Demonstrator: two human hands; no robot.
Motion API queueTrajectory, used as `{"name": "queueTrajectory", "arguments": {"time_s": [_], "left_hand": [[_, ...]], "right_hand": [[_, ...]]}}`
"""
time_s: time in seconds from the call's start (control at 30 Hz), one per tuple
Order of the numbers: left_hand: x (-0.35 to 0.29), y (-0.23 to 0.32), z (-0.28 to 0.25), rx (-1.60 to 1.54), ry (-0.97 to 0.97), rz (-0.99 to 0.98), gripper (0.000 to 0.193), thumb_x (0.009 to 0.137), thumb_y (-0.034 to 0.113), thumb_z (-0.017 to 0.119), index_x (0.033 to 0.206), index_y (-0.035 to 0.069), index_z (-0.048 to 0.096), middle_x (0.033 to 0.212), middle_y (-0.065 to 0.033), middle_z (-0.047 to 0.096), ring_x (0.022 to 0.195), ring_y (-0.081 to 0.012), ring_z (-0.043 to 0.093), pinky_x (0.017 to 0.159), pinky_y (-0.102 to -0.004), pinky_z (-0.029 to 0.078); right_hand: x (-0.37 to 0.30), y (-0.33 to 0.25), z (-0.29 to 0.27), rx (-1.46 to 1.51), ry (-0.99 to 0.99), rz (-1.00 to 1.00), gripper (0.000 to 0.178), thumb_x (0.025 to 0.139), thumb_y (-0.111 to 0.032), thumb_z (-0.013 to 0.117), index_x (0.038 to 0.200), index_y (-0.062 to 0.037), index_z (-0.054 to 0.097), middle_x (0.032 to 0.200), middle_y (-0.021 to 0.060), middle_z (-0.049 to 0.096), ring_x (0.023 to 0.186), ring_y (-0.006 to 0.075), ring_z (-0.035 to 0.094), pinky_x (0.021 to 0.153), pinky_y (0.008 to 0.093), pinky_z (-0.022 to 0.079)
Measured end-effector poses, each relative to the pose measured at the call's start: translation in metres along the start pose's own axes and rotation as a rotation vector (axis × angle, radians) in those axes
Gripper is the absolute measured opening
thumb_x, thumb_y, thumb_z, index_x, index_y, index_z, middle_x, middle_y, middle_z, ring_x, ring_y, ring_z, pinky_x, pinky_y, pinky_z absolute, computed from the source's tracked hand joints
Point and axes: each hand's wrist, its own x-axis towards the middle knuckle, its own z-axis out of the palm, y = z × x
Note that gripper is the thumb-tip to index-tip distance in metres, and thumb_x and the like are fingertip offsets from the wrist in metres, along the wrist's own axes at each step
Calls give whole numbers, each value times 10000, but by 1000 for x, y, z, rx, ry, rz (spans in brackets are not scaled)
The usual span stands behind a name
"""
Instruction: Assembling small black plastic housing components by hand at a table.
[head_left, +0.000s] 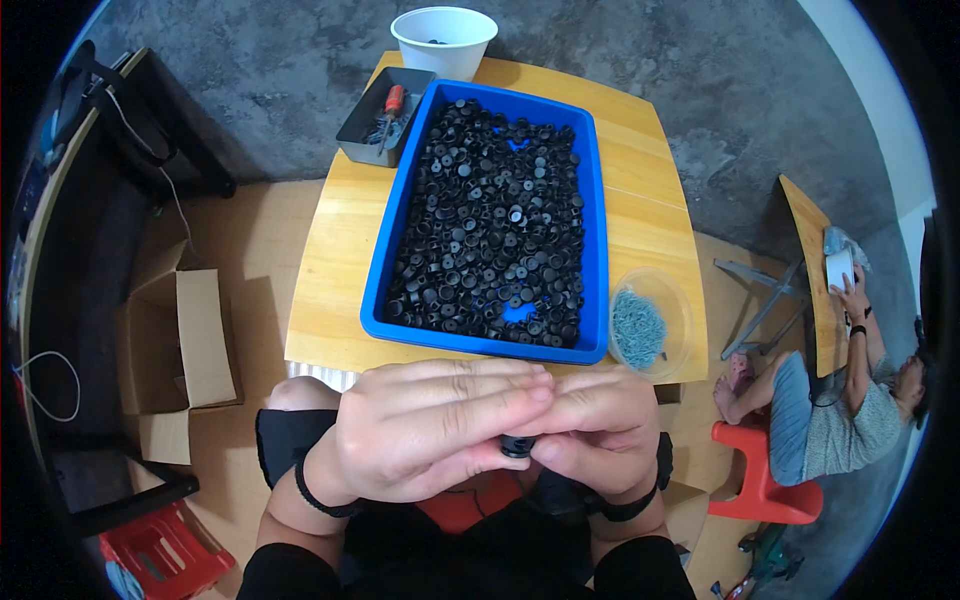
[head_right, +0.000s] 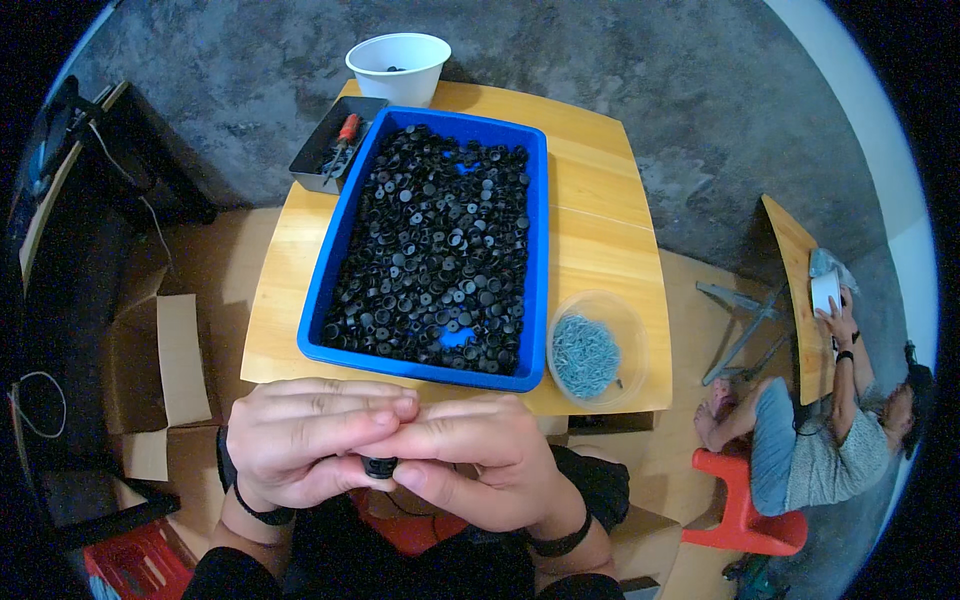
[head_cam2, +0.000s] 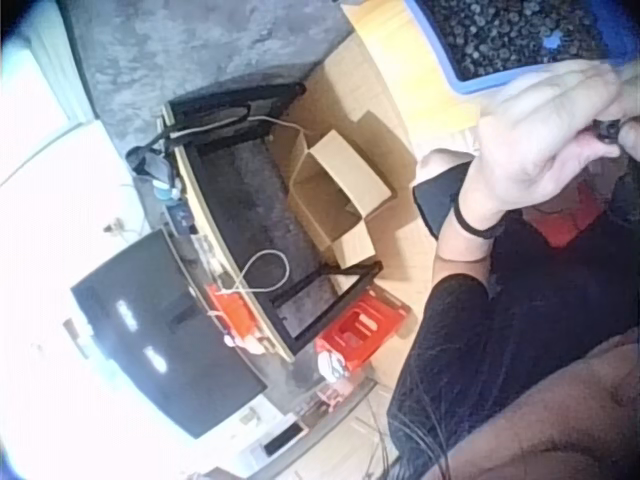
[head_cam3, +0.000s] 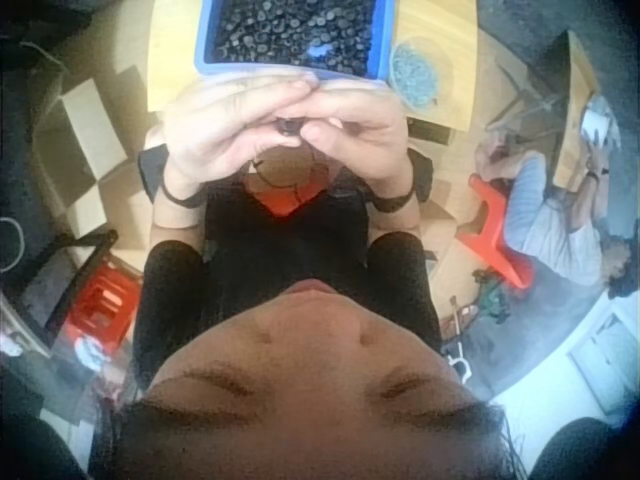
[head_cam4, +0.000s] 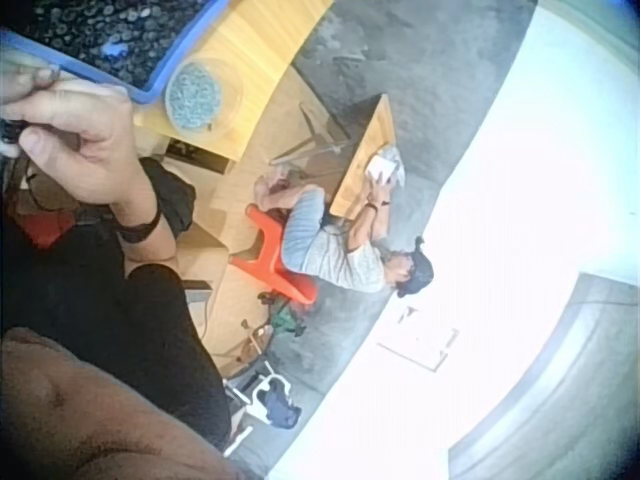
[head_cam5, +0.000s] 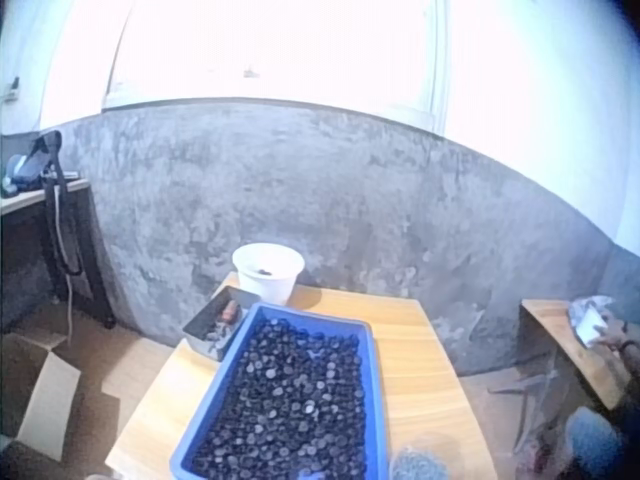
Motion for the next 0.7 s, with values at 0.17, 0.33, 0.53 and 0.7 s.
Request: {"name": "queueTrajectory", "arguments": {"time_s": [0.17,0.33,0.53,0.7], "left_hand": [[-4,2,3,130,2,60,289,798,221,646,952,-24,636,886,-184,660,832,-299,662,701,-342,548],[-6,1,4,205,1,86,252,787,161,643,965,-17,626,857,-172,664,812,-288,666,683,-331,550],[-3,-10,9,262,-46,80,317,759,129,652,1038,-10,593,889,-172,654,808,-284,662,682,-340,542],[4,-29,6,301,101,-260,452,699,82,710,1117,-15,569,1003,-123,643,916,-225,627,755,-313,501]], "right_hand": [[-2,-4,-5,131,-76,118,218,752,-39,653,965,4,650,846,124,656,785,207,639,723,277,473],[-1,-1,-6,226,-86,139,255,728,-47,688,974,5,644,845,108,660,771,182,633,707,266,469],[-6,7,-1,356,108,274,241,740,-36,687,972,9,644,875,53,661,809,93,602,699,222,473],[-10,19,-28,-65,625,42,228,825,-30,588,1047,12,613,839,90,638,774,151,624,704,257,511]]}}
